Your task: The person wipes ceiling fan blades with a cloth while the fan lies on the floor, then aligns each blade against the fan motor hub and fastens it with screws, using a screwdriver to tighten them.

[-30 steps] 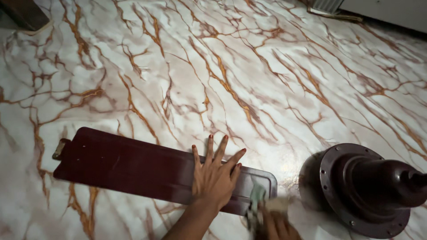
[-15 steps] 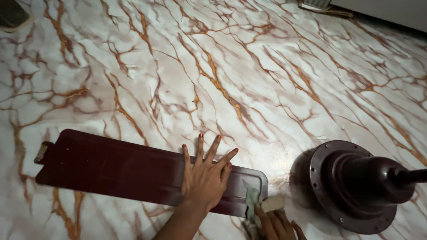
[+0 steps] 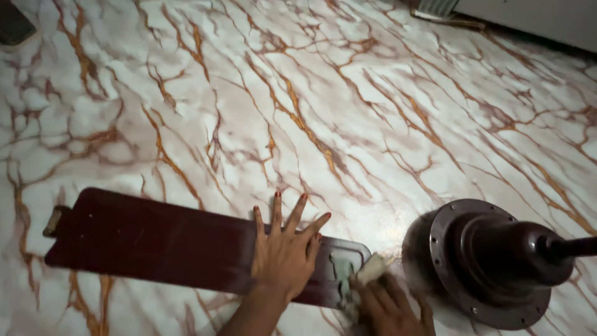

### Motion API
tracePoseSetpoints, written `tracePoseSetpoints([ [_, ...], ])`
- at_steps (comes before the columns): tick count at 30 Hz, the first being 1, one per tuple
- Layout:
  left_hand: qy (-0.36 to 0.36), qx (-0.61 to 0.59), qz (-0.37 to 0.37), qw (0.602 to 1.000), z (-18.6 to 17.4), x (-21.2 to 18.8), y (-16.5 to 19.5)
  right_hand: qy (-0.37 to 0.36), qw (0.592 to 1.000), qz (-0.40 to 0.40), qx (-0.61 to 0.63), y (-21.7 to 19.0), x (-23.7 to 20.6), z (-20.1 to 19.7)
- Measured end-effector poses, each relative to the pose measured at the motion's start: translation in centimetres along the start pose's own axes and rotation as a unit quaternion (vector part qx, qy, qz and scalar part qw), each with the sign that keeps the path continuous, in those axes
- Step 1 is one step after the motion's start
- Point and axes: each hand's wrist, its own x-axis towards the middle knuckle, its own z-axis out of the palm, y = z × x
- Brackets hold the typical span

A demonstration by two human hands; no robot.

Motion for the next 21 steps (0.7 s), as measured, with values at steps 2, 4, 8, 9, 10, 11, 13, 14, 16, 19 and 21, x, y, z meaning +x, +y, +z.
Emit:
tracePoseSetpoints([
  [2,0.026,0.003,0.016,1.0,0.0,0.0,-0.1,0.044,0.999,-0.01,0.014,0.5,2.0,-0.5],
  [4,0.043,0.004,0.025,0.999,0.1,0.1,-0.2,0.055,0.997,0.022,0.042,0.4,3.3,-0.6],
  [8,0.036,-0.001,0.017,0.999,0.1,0.0,-0.1,-0.029,0.999,0.043,0.006,-1.1,0.9,0.1],
  [9,0.031,-0.002,0.015,0.999,0.1,0.0,-0.1,-0.122,0.99,0.075,-0.005,-1.4,-0.1,0.3],
  [10,0.016,-0.008,0.008,1.0,0.1,-0.1,0.0,-0.215,0.971,0.106,-0.017,-1.4,-0.7,0.4],
  [11,0.005,-0.013,0.002,1.0,0.0,0.0,0.0,-0.079,0.995,0.06,-0.018,-1.3,-0.9,0.5],
  [13,-0.002,-0.01,0.0,1.0,-0.1,0.1,-0.2,0.199,0.98,-0.023,-0.016,-0.7,-0.2,0.8],
  [14,-0.001,-0.009,0.005,1.0,-0.2,0.1,-0.2,0.153,0.987,-0.01,-0.046,-0.3,0.6,0.9],
  [16,0.023,-0.004,0.017,1.0,-0.3,0.1,-0.2,0.064,0.992,0.014,-0.106,0.4,2.6,1.3],
  [19,0.053,-0.004,0.027,0.998,-0.2,0.0,-0.2,-0.007,0.995,0.061,-0.079,0.8,2.6,2.8],
  [21,0.036,-0.008,0.019,0.999,0.0,0.0,-0.3,0.019,0.995,0.082,-0.059,0.8,0.4,4.5],
])
